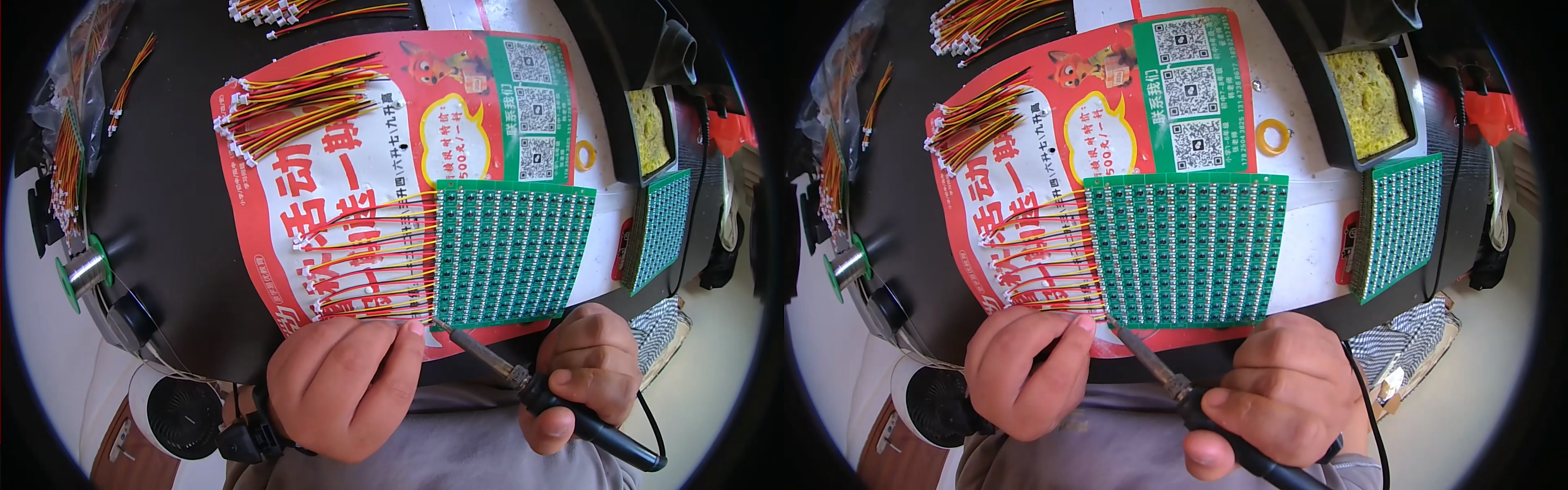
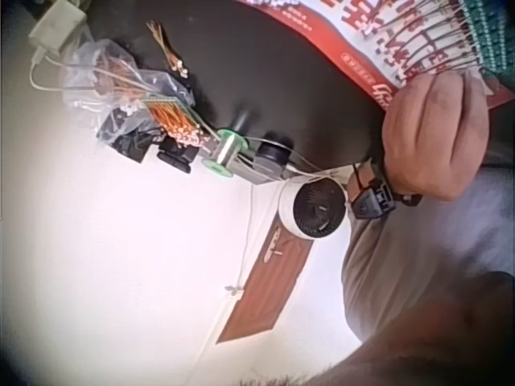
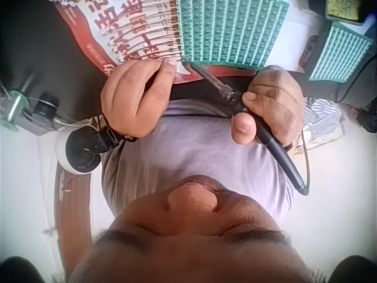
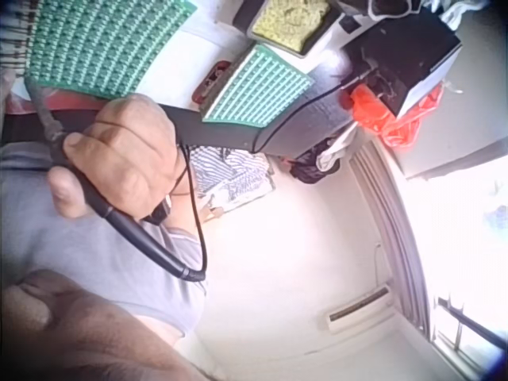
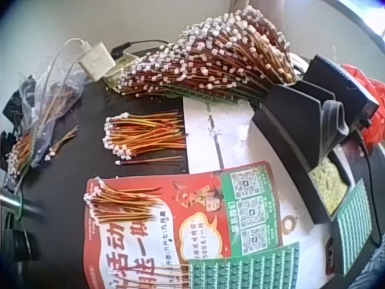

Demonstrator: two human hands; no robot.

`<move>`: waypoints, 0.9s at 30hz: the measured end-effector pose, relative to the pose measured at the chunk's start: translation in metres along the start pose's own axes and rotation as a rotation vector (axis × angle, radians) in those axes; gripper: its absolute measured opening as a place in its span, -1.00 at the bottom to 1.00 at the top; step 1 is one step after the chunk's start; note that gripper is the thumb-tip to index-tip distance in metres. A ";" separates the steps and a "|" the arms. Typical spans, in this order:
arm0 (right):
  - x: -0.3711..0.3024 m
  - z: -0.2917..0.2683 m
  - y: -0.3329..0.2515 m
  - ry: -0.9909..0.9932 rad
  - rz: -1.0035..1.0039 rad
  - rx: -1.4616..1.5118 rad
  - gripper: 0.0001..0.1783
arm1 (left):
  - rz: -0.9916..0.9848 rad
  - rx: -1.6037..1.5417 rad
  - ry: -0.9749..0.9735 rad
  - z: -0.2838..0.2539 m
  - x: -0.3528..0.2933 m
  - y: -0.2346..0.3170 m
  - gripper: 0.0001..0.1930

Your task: Soldering multi-colored wire connectors onto green circuit boards at a workstation.

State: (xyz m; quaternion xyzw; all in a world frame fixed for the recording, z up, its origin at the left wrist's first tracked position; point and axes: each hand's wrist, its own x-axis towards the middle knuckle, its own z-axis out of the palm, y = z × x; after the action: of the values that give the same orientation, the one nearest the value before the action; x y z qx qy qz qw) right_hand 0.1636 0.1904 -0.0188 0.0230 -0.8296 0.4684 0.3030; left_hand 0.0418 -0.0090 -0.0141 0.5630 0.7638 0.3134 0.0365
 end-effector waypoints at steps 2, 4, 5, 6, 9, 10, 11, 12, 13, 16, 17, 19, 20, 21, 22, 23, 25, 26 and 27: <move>0.000 0.000 0.001 0.000 -0.005 0.001 -0.66 | 0.001 -0.008 -0.003 0.000 0.000 0.000 -0.70; -0.001 0.000 0.001 0.007 -0.010 -0.001 -0.65 | 0.004 -0.020 -0.010 0.000 0.000 -0.001 -0.70; -0.002 0.000 0.001 0.012 -0.012 -0.001 -0.65 | 0.004 -0.019 -0.011 0.000 0.000 -0.001 -0.70; -0.002 0.000 0.001 0.014 -0.013 -0.004 -0.65 | 0.005 -0.019 -0.012 -0.001 0.000 -0.001 -0.70; -0.001 0.000 0.000 0.019 -0.011 -0.013 -0.65 | 0.009 -0.016 -0.013 -0.001 0.000 -0.001 -0.69; -0.001 0.000 0.001 0.022 -0.007 -0.014 -0.65 | 0.010 -0.015 -0.014 -0.001 0.000 -0.001 -0.69; -0.001 0.001 -0.001 0.027 0.002 -0.013 -0.65 | 0.010 -0.014 -0.014 0.000 -0.001 -0.001 -0.68; -0.002 0.003 0.000 0.050 -0.003 -0.021 -0.64 | 0.011 -0.014 -0.014 0.000 -0.001 -0.002 -0.68; -0.002 0.005 0.000 0.072 -0.008 -0.030 -0.64 | 0.013 -0.015 -0.014 0.000 -0.001 -0.002 -0.68; -0.002 0.012 0.003 0.153 -0.039 -0.044 -0.64 | 0.002 -0.013 -0.014 -0.001 0.000 -0.001 -0.68; -0.003 0.011 0.002 0.154 -0.034 -0.040 -0.64 | 0.004 -0.011 -0.008 -0.001 0.000 -0.001 -0.68; -0.004 0.010 0.001 0.154 -0.025 -0.041 -0.64 | 0.008 -0.008 0.001 0.000 -0.001 -0.001 -0.68; -0.004 0.010 0.001 0.153 -0.022 -0.046 -0.65 | 0.011 -0.005 0.003 0.000 -0.001 -0.001 -0.68; -0.004 0.010 0.000 0.151 -0.017 -0.048 -0.65 | 0.012 -0.001 0.004 0.001 0.000 -0.001 -0.68; -0.003 0.010 0.000 0.149 -0.012 -0.050 -0.65 | 0.014 0.002 0.005 0.001 0.000 -0.001 -0.68; -0.003 0.011 -0.001 0.145 -0.006 -0.048 -0.65 | 0.019 0.023 0.023 0.002 -0.001 -0.001 -0.71; -0.002 0.010 -0.001 0.140 -0.008 -0.054 -0.65 | 0.030 0.063 0.059 0.006 -0.002 -0.002 -0.75; -0.002 0.010 0.000 0.138 -0.017 -0.062 -0.65 | 0.035 0.063 0.057 0.006 -0.002 -0.002 -0.75; -0.002 0.009 0.000 0.131 -0.021 -0.067 -0.65 | 0.040 0.064 0.055 0.006 -0.001 -0.003 -0.75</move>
State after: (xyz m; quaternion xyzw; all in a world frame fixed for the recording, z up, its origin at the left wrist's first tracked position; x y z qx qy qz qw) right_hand 0.1606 0.1827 -0.0228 -0.0092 -0.8229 0.4376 0.3622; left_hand 0.0423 -0.0079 -0.0203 0.5702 0.7627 0.3050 -0.0087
